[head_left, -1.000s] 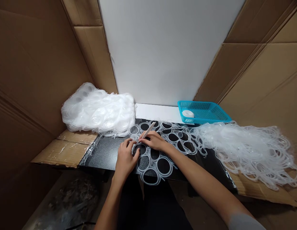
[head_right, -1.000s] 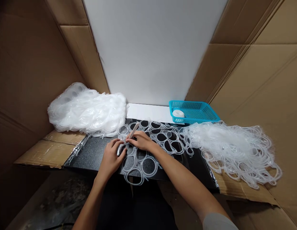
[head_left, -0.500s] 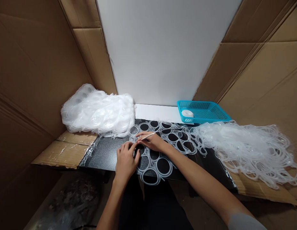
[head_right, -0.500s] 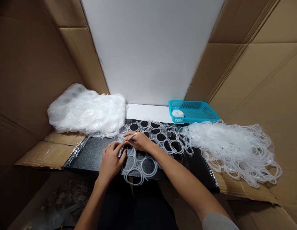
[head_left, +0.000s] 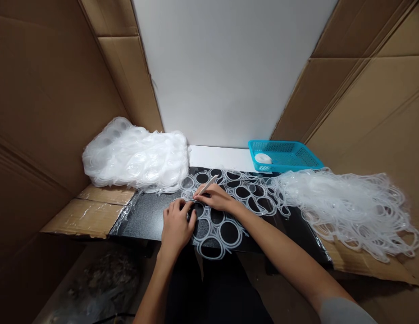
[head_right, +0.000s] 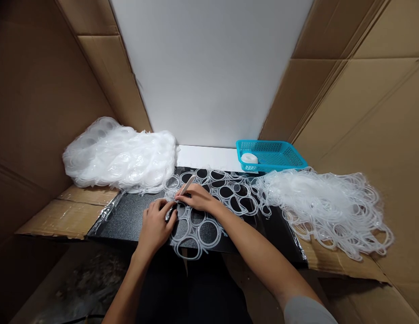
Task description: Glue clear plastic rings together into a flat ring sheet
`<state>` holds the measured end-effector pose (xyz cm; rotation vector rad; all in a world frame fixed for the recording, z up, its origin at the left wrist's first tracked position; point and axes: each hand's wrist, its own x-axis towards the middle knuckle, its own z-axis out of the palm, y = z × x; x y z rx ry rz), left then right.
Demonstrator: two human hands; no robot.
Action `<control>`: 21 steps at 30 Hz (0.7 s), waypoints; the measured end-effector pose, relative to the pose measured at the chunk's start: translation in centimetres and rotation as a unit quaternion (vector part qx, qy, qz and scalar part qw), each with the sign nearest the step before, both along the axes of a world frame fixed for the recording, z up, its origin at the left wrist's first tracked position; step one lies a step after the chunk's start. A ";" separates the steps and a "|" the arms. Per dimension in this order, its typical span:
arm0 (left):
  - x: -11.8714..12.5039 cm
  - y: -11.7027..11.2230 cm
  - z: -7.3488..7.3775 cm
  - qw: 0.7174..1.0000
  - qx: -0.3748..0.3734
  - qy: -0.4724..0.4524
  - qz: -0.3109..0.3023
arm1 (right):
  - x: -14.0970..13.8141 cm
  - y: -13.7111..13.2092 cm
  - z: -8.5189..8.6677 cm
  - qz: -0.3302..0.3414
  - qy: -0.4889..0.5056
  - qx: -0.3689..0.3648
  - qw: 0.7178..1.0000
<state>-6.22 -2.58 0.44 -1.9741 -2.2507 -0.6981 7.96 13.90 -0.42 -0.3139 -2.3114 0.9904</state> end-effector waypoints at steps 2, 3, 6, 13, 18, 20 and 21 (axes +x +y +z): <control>-0.1 -0.1 0.0 1.000 -0.001 -0.004 -0.002 | 0.2 0.0 0.0 0.007 -0.002 0.033 0.999; -0.1 -0.1 -0.1 1.000 -0.002 -0.006 -0.004 | 0.2 0.0 -0.1 0.008 0.000 0.054 0.998; -0.3 -0.1 -0.1 1.000 -0.002 -0.015 -0.007 | 0.3 -0.1 -0.4 0.014 0.001 0.122 0.992; -0.2 0.0 0.2 0.999 -0.019 -0.037 0.015 | -0.3 0.2 -0.7 0.046 -0.001 0.108 0.993; -0.3 -0.2 0.3 0.997 -0.008 -0.071 0.009 | -0.1 0.2 -0.1 0.012 0.004 -0.011 1.000; -0.3 -0.3 0.3 0.997 -0.004 -0.077 0.011 | 0.0 0.1 0.1 -0.014 -0.015 -0.038 0.999; -0.4 -0.3 0.3 0.997 -0.003 -0.079 0.014 | 0.0 0.1 0.2 -0.024 -0.025 -0.047 0.998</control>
